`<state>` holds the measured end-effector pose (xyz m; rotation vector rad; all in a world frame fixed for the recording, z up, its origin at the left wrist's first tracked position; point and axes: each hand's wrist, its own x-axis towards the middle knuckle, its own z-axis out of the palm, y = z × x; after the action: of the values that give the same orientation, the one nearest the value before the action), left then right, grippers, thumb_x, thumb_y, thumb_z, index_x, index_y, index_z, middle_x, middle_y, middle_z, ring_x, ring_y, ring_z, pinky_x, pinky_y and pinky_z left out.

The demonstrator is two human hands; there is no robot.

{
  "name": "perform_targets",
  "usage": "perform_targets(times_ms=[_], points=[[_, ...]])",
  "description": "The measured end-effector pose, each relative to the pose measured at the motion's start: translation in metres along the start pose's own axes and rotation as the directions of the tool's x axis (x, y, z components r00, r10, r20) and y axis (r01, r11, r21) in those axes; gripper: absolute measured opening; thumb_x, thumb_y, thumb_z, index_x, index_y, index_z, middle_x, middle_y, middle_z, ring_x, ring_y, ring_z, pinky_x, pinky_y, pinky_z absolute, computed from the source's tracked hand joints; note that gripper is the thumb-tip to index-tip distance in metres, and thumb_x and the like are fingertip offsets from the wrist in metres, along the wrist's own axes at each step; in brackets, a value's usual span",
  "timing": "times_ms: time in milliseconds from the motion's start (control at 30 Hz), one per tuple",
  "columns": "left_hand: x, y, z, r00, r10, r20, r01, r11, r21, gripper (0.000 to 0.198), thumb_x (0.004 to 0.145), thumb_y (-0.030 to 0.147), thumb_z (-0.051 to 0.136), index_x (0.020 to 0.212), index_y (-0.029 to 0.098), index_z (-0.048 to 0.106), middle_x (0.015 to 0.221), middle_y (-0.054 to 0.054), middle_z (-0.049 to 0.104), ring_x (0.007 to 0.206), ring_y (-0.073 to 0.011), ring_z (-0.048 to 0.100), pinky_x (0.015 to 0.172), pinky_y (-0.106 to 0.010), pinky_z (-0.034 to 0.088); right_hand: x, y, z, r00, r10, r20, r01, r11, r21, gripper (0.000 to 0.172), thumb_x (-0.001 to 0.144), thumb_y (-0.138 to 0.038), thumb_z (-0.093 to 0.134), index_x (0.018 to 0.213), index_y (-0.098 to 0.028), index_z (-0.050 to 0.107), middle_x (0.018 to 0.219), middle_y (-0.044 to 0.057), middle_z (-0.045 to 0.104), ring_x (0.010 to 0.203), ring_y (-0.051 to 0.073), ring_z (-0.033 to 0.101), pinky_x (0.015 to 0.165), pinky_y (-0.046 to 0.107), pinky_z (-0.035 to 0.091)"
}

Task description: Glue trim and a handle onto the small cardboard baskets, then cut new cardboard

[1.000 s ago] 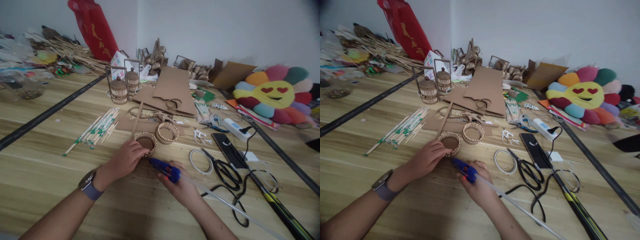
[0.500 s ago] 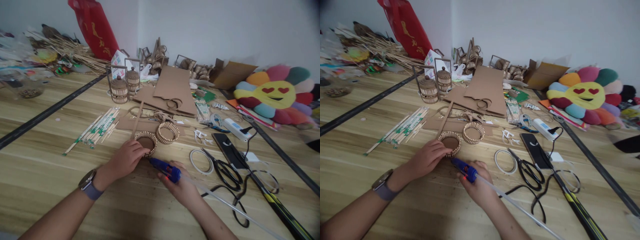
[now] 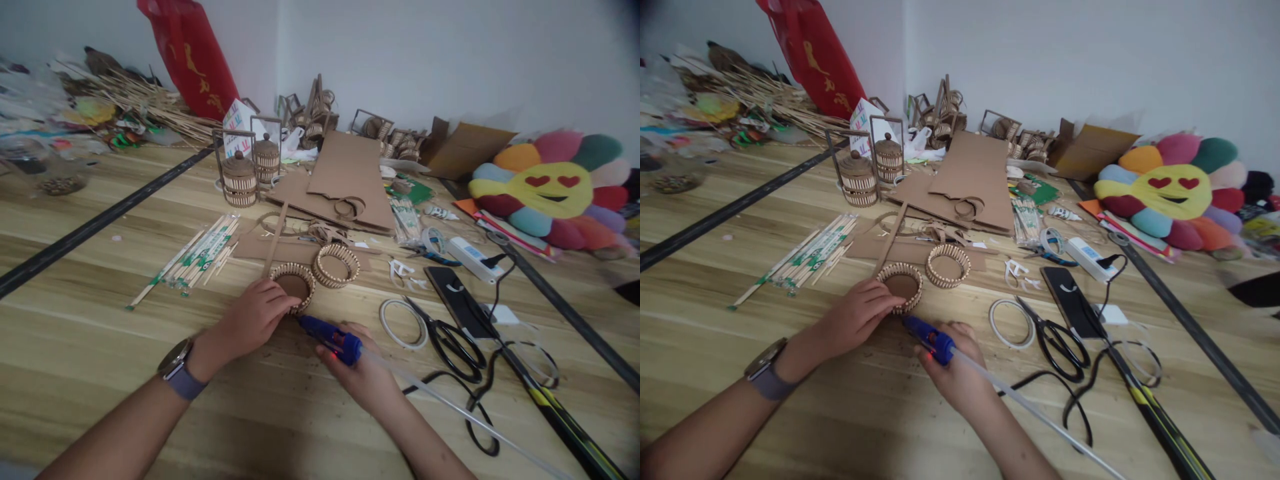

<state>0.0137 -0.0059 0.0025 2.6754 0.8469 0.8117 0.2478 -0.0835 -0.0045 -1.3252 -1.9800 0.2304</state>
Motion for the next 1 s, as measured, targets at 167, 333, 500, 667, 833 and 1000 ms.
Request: perform_targets(times_ms=[167, 333, 500, 667, 833, 1000], points=[[0.0002, 0.0003, -0.0002, 1.000, 0.008, 0.003, -0.008, 1.000, 0.007, 0.028, 0.099, 0.012, 0.044, 0.116, 0.015, 0.066, 0.094, -0.008, 0.069, 0.093, -0.0236, 0.058, 0.084, -0.040, 0.048, -0.0004, -0.0004, 0.0008, 1.000, -0.006, -0.005, 0.006, 1.000, 0.011, 0.016, 0.092, -0.032, 0.061, 0.079, -0.023, 0.061, 0.071, 0.001, 0.068, 0.068, 0.019, 0.062, 0.070, 0.029, 0.047], [0.0000, -0.0002, -0.0003, 1.000, 0.011, 0.011, -0.011, 1.000, 0.010, 0.029, 0.099, 0.012, 0.043, 0.116, 0.015, 0.066, 0.095, -0.008, 0.069, 0.094, -0.0243, 0.058, 0.084, -0.041, 0.049, -0.0020, 0.0000, 0.0024, 1.000, 0.003, -0.020, -0.003, 1.000, -0.005, 0.020, 0.092, -0.034, 0.060, 0.076, -0.023, 0.061, 0.069, 0.002, 0.067, 0.066, 0.019, 0.061, 0.070, 0.030, 0.048], [0.0000, -0.0003, -0.0003, 1.000, -0.002, 0.010, 0.001, 1.000, 0.008, 0.029, 0.099, 0.013, 0.042, 0.116, 0.016, 0.066, 0.095, -0.008, 0.069, 0.093, -0.0237, 0.058, 0.086, -0.041, 0.049, -0.0023, 0.0001, 0.0015, 0.999, 0.045, 0.006, -0.045, 0.999, -0.018, 0.018, 0.090, -0.034, 0.060, 0.076, -0.024, 0.064, 0.071, 0.003, 0.069, 0.067, 0.021, 0.064, 0.073, 0.033, 0.050], [0.0007, 0.0003, -0.0005, 1.000, 0.007, 0.010, -0.007, 1.000, 0.011, 0.028, 0.099, 0.013, 0.043, 0.115, 0.016, 0.066, 0.094, -0.008, 0.069, 0.092, -0.0233, 0.058, 0.085, -0.040, 0.049, -0.0015, 0.0001, -0.0015, 0.997, 0.055, 0.057, -0.054, 0.998, -0.019, 0.014, 0.088, -0.031, 0.063, 0.077, -0.024, 0.065, 0.073, 0.003, 0.072, 0.069, 0.020, 0.065, 0.074, 0.032, 0.050], [0.0008, 0.0004, -0.0005, 1.000, 0.006, 0.011, -0.006, 1.000, 0.010, 0.029, 0.100, 0.014, 0.041, 0.117, 0.016, 0.065, 0.094, -0.008, 0.069, 0.092, -0.0232, 0.058, 0.086, -0.040, 0.049, -0.0024, 0.0010, -0.0009, 0.999, 0.047, 0.024, -0.047, 0.999, -0.011, 0.018, 0.088, -0.032, 0.064, 0.073, -0.024, 0.063, 0.069, 0.002, 0.069, 0.066, 0.020, 0.064, 0.072, 0.032, 0.049], [0.0006, 0.0002, -0.0009, 1.000, 0.018, 0.004, -0.018, 1.000, 0.003, 0.029, 0.100, 0.014, 0.041, 0.116, 0.015, 0.066, 0.094, -0.008, 0.069, 0.092, -0.0237, 0.058, 0.085, -0.040, 0.048, -0.0028, 0.0009, -0.0004, 0.999, 0.041, 0.017, -0.040, 0.999, -0.019, 0.017, 0.089, -0.032, 0.064, 0.074, -0.024, 0.063, 0.071, 0.002, 0.070, 0.067, 0.020, 0.064, 0.072, 0.031, 0.048]])
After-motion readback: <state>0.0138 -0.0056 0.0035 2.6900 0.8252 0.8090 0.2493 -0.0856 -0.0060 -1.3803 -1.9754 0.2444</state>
